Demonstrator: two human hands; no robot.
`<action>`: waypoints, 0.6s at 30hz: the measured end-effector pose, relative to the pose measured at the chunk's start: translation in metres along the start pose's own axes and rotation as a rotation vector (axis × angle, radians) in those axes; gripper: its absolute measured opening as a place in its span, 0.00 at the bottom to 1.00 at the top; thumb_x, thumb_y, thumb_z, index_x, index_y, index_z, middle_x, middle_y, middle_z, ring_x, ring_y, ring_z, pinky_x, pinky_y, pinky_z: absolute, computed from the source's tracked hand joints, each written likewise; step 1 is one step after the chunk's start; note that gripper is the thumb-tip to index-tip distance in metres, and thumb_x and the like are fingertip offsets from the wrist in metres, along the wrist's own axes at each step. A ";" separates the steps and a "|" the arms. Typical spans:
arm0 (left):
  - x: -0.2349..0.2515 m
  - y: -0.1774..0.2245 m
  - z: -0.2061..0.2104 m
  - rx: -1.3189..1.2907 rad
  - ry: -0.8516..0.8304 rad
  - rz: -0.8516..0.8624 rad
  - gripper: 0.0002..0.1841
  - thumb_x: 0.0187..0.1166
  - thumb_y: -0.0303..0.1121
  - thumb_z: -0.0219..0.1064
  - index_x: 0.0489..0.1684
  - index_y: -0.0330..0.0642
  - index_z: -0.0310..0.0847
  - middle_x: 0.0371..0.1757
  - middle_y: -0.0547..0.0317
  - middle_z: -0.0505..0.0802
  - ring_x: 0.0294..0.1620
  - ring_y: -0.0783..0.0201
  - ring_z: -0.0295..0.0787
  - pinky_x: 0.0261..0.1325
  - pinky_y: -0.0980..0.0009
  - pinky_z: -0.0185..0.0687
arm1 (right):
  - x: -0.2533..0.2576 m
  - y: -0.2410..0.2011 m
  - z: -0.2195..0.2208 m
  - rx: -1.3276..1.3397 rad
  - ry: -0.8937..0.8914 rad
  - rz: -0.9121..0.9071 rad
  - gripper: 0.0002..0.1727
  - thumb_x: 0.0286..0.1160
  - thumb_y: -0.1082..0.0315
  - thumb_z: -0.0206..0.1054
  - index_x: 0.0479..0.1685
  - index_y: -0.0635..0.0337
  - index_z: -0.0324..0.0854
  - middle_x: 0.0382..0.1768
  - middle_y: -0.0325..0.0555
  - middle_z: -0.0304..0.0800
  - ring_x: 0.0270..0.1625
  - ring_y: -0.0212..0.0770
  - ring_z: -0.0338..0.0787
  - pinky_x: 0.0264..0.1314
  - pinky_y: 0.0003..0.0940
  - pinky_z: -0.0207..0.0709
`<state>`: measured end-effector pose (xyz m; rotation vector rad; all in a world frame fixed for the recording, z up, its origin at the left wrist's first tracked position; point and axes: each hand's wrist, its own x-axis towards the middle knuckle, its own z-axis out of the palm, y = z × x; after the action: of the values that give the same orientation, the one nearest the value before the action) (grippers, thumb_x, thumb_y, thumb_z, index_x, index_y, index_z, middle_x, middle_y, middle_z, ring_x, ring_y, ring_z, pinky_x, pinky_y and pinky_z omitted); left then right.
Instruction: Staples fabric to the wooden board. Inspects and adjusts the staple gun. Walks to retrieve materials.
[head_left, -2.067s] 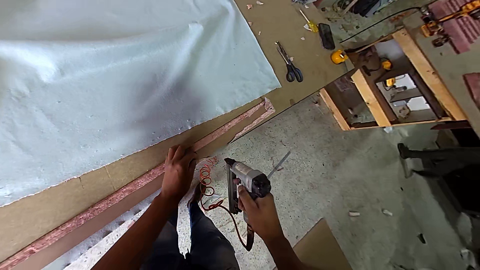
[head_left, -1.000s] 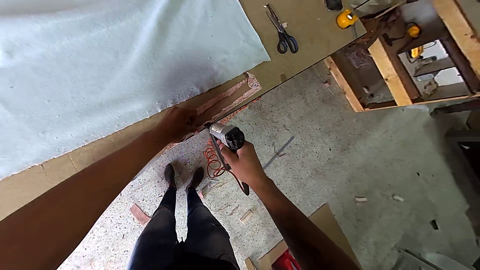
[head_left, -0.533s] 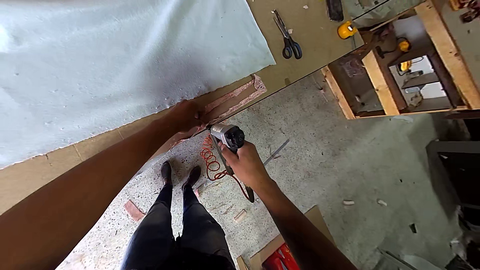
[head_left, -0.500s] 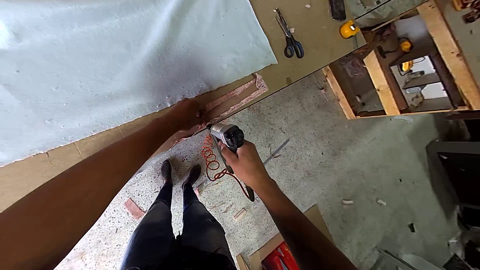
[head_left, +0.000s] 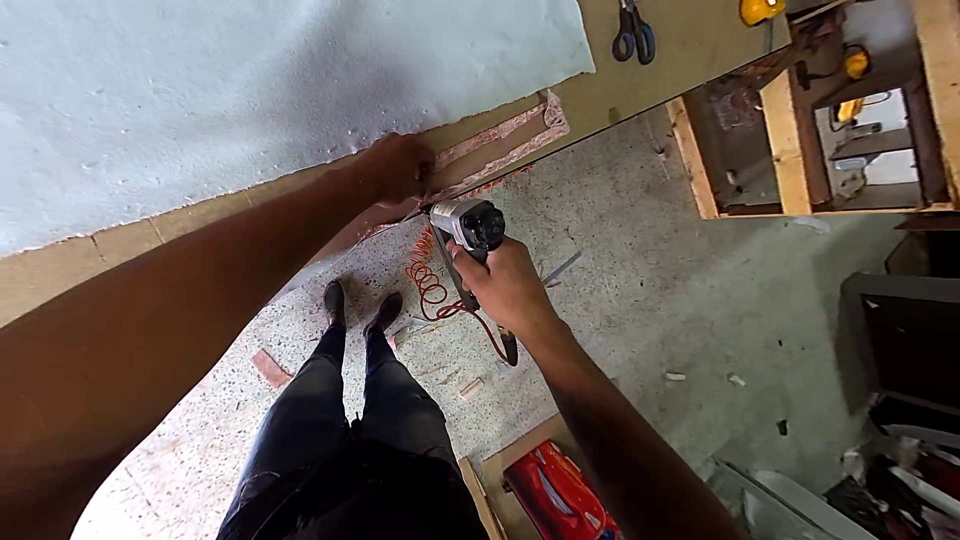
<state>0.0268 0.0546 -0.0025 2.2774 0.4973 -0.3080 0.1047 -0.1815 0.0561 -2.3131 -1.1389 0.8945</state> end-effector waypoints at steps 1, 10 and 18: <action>0.000 -0.001 0.000 -0.002 -0.003 -0.006 0.12 0.71 0.44 0.79 0.43 0.48 0.89 0.40 0.56 0.93 0.46 0.53 0.90 0.54 0.43 0.84 | -0.002 0.001 0.004 0.013 0.002 -0.007 0.12 0.83 0.52 0.64 0.46 0.49 0.86 0.28 0.35 0.89 0.26 0.32 0.89 0.33 0.39 0.88; -0.063 -0.008 0.010 -0.048 0.258 0.039 0.20 0.64 0.49 0.80 0.48 0.47 0.88 0.42 0.55 0.91 0.44 0.52 0.89 0.49 0.42 0.86 | -0.005 0.007 0.013 0.047 0.024 -0.022 0.12 0.82 0.53 0.64 0.48 0.49 0.85 0.30 0.36 0.89 0.27 0.34 0.89 0.33 0.41 0.88; -0.076 -0.025 0.035 -0.114 0.301 -0.111 0.16 0.69 0.46 0.81 0.43 0.47 0.88 0.38 0.57 0.90 0.42 0.54 0.88 0.52 0.44 0.85 | -0.026 0.022 0.047 0.288 0.089 -0.100 0.11 0.81 0.59 0.65 0.53 0.50 0.86 0.29 0.34 0.90 0.25 0.32 0.88 0.30 0.37 0.88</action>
<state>-0.0548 0.0253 -0.0143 2.1979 0.7770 0.0118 0.0721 -0.2116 0.0189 -2.0253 -1.0068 0.8488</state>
